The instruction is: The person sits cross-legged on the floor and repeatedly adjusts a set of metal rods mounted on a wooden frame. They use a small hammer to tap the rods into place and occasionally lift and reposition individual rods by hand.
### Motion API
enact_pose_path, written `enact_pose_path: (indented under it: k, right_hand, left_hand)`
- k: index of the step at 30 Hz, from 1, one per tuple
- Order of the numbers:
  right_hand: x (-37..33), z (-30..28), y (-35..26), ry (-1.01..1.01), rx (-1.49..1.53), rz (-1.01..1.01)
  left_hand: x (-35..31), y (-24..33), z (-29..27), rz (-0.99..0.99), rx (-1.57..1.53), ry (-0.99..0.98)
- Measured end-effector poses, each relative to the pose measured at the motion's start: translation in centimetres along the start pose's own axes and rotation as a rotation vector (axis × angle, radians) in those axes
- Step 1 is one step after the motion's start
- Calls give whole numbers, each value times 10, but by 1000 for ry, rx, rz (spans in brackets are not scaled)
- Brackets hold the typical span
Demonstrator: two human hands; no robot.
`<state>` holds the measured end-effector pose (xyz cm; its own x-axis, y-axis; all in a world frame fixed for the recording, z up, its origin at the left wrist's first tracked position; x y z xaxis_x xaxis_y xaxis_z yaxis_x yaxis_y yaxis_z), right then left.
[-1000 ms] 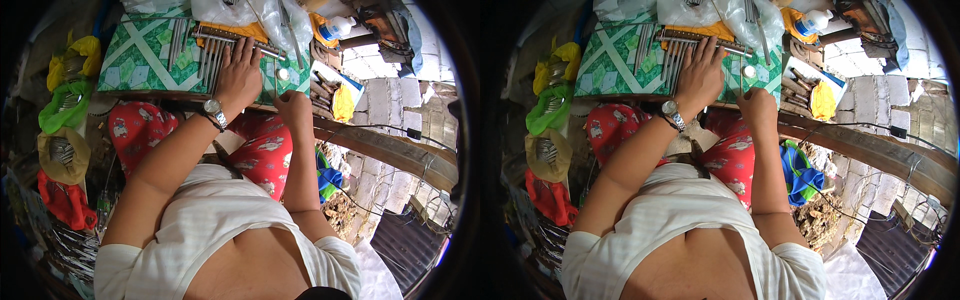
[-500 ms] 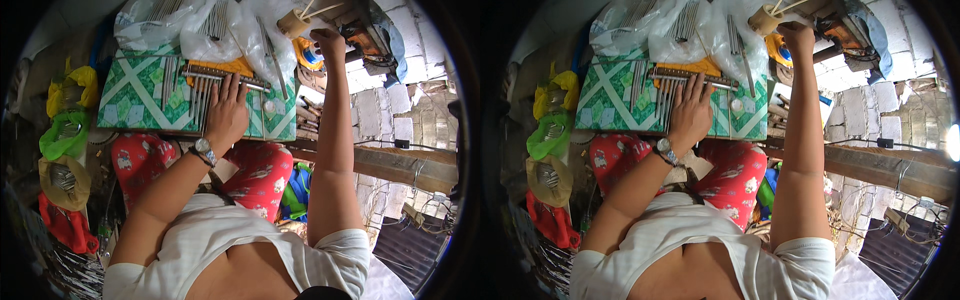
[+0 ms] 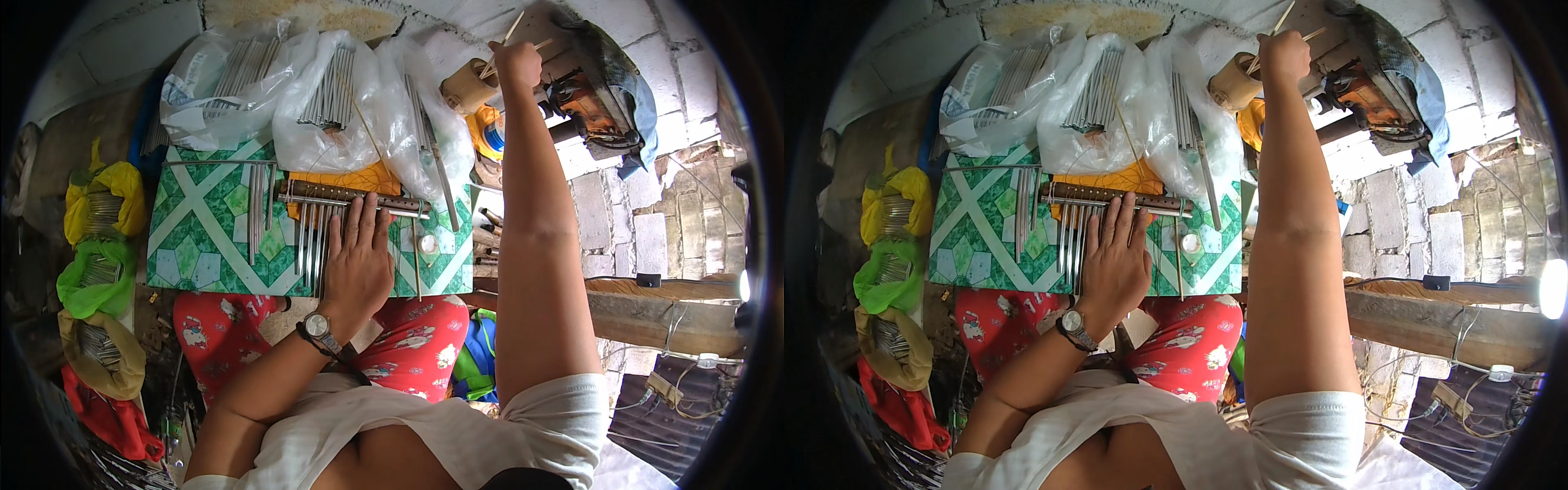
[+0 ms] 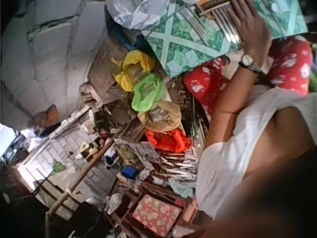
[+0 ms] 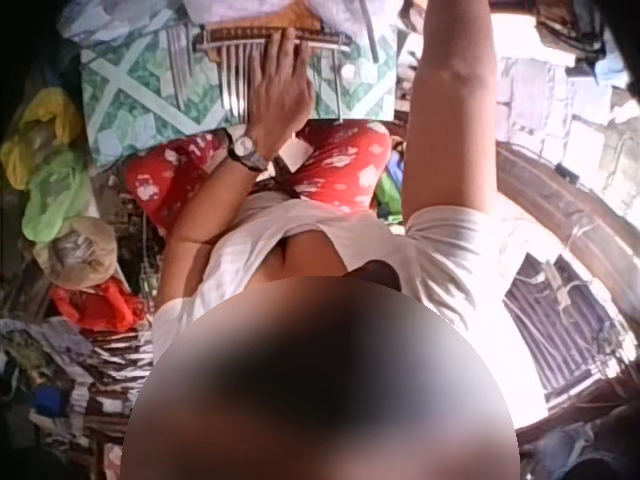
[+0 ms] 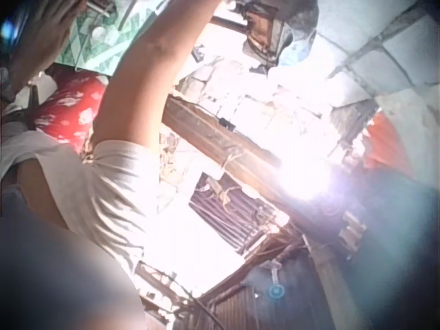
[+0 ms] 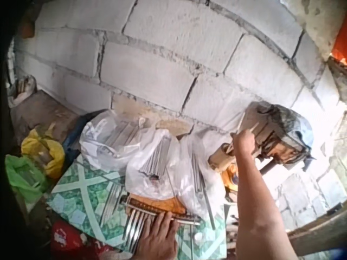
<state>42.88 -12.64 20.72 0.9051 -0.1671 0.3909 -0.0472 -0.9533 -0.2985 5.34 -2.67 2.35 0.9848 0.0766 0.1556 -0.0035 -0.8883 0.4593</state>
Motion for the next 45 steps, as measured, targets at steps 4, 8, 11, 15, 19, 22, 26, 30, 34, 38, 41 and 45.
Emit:
enact_pose_path:
  k: [4,8,11,15,19,22,26,30,34,38,41,45]
  right_hand:
    - [13,4,-2,-3,16,43]
    - [29,6,9,4,102,72]
    - [25,-21,-8,137,142,-285]
    - [-20,-90,-15,178,746,-444]
    - [-143,-143,24,151,695,-639]
    - [-222,-142,72,0,861,-566]
    - [-301,-72,140,-280,1001,-133]
    - [-332,-8,179,-518,824,119]
    - [-333,-9,191,-497,1064,149]
    - [-332,-14,184,-524,1264,211]
    - [-330,-16,173,-454,1122,91]
    - [-328,-16,157,-365,916,-159]
  left_hand:
    - [0,-1,0,1,1,-2]
    - [0,0,-2,2,-20,18]
    - [1,-1,-4,8,-45,53]
    - [0,0,-2,17,-47,95]
    - [1,-1,-3,29,-45,136]
    - [-1,0,-3,31,-27,158]
    - [0,-2,0,28,-13,165]
    - [0,-3,4,25,14,168]
    - [0,-3,6,28,28,175]
    - [-1,-3,6,29,31,173]
    - [-1,-4,6,29,30,182]
    - [-1,-4,7,28,28,192]
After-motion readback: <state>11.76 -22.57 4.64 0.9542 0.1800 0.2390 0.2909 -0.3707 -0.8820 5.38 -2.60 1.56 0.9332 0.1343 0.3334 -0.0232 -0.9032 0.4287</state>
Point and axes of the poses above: each hand's wrist, its own x-axis towards the middle knuckle, its own z-axis out of the palm, y = z × x, the point moved 6 cm from there along x, towards the middle knuckle, and after that the axes turned 4 degrees about -y, right-handed, at the moved point
